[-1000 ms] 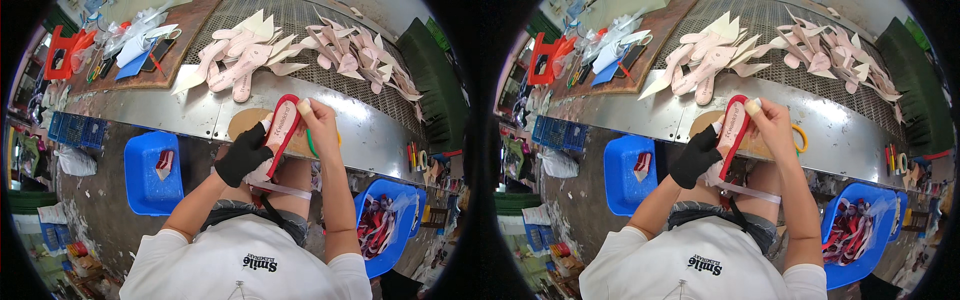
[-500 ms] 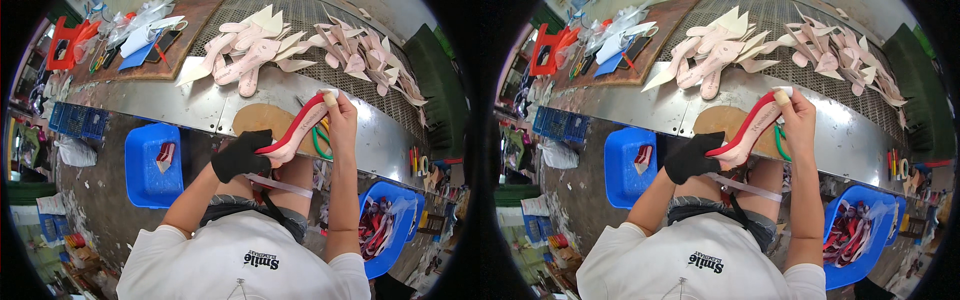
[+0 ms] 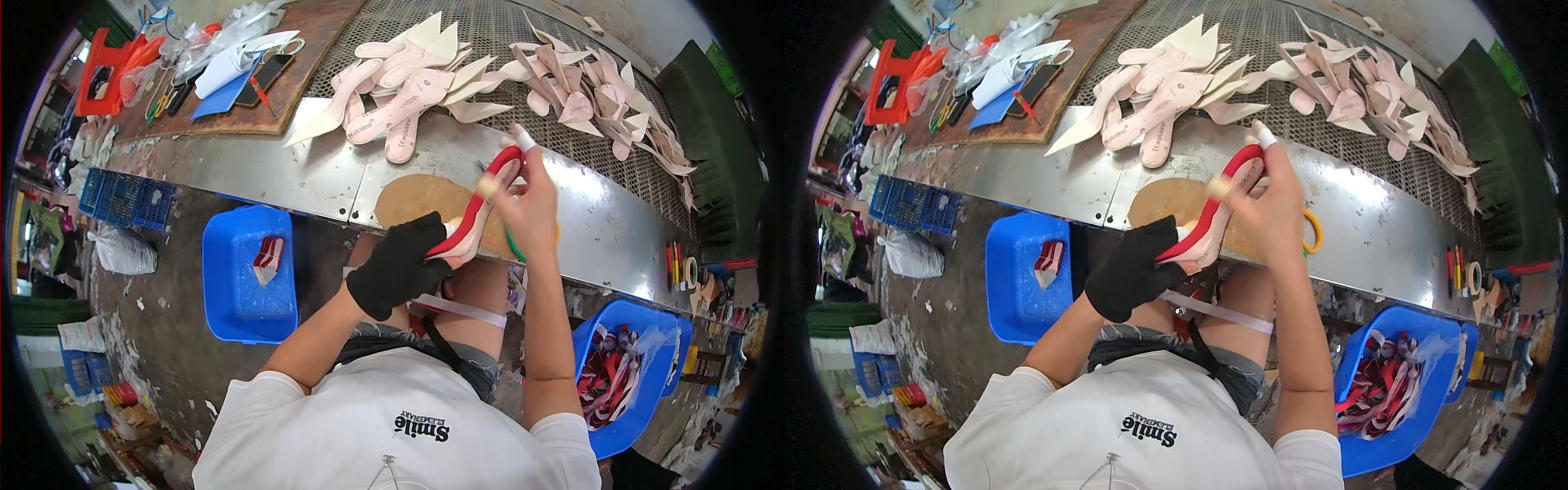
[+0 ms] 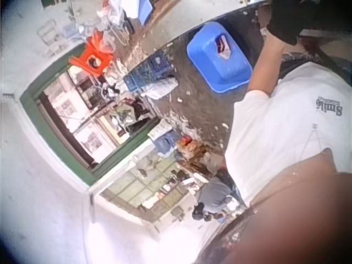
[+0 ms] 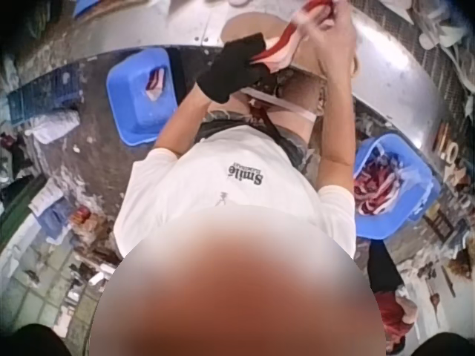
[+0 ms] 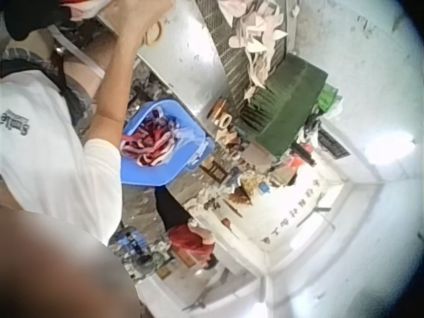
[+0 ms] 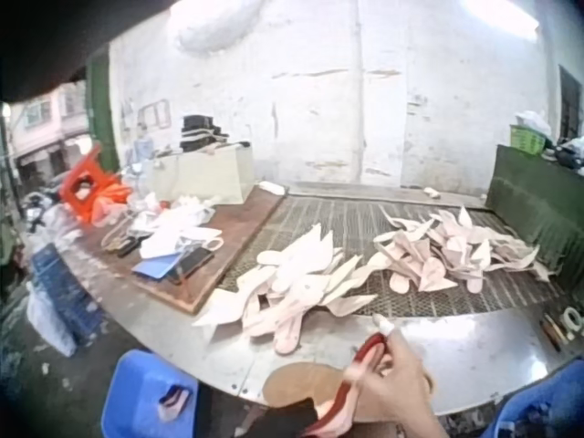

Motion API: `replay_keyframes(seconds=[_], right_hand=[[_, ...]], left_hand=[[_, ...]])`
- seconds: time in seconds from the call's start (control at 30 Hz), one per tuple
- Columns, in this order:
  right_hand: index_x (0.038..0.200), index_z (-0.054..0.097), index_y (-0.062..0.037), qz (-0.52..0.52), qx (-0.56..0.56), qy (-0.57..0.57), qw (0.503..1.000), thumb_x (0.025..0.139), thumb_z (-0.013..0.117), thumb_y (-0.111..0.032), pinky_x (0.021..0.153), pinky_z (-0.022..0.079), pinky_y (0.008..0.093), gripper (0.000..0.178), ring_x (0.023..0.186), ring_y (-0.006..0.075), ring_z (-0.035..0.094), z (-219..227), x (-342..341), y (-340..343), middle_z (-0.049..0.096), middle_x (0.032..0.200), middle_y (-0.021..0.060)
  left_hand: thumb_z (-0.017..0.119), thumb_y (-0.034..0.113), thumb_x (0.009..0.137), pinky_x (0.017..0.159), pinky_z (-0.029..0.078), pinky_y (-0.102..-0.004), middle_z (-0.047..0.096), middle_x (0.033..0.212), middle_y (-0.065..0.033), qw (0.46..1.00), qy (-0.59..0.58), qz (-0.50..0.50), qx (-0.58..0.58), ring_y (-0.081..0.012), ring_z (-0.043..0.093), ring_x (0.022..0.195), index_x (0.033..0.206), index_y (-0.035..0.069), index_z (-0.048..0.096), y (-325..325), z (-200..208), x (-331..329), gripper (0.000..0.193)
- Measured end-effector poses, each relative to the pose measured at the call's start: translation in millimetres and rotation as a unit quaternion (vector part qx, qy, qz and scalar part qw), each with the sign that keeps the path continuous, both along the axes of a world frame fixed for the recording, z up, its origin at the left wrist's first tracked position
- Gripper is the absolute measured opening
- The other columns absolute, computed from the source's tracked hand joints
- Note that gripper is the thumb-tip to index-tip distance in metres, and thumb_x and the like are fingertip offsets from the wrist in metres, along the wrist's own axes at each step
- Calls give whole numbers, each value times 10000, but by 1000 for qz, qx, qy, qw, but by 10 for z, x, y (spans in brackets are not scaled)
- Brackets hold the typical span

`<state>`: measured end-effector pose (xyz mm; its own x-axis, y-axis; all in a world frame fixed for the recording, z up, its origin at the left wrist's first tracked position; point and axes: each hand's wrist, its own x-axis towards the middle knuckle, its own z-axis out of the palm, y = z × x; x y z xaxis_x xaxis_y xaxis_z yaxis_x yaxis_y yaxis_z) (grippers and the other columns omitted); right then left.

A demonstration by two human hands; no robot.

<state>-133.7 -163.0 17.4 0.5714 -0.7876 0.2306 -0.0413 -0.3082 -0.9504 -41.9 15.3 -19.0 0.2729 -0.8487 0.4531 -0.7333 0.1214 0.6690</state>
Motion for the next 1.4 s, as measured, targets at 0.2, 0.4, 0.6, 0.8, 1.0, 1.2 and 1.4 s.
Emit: replay_keyframes(seconds=[0.2,0.4,0.6,0.8,1.0,1.2,1.4], right_hand=[[1119,618,2,-45,-292,23,955,719,769,-246,493,373,223,494,534,86,449,87,-60,-3,575,689,31],[1136,637,-25,65,53,-29,996,907,556,-147,573,397,181,271,638,17,507,225,-110,-316,645,823,-8],[1285,493,15,192,112,-96,970,860,607,-57,832,465,247,445,948,113,593,154,-230,-284,642,1078,66],[1261,530,-69,-8,-425,90,901,744,635,0,996,376,409,533,1094,271,561,121,-499,-201,640,1059,100],[851,612,-2,-56,-231,167,957,785,639,-106,751,448,378,127,761,291,574,-329,-978,-489,598,768,145],[902,594,52,-349,-226,354,838,815,580,-117,714,465,461,191,726,378,566,-807,-1851,-1505,607,794,210],[1076,560,42,-310,-408,293,807,765,616,-92,946,394,440,343,1072,392,486,-823,-1494,-1012,534,1126,221]], left_hand=[[744,111,737,832,460,-297,652,989,-118,981,172,-44,76,-166,589,865,1202,11,554,8,-79,57,512],[721,122,773,766,462,-264,647,962,-70,908,400,-94,80,-110,568,837,1128,4,590,54,187,22,396],[717,120,772,760,470,-251,659,965,-50,846,517,-68,109,-88,577,843,1148,1,583,50,179,44,416],[639,151,833,729,498,-251,644,1017,-49,739,654,-105,121,-99,603,856,1213,25,549,-91,12,41,410],[578,164,823,936,424,-334,567,1136,-143,467,818,-333,43,-254,523,1101,1223,3,495,-459,-128,105,440],[484,-85,776,974,455,-392,507,1245,-179,643,751,-145,-25,-341,491,1192,1159,-29,508,-260,-246,199,388],[531,-4,858,893,500,-319,580,1125,-184,707,701,-90,7,-309,572,1093,1106,-25,540,-299,-195,82,249]])
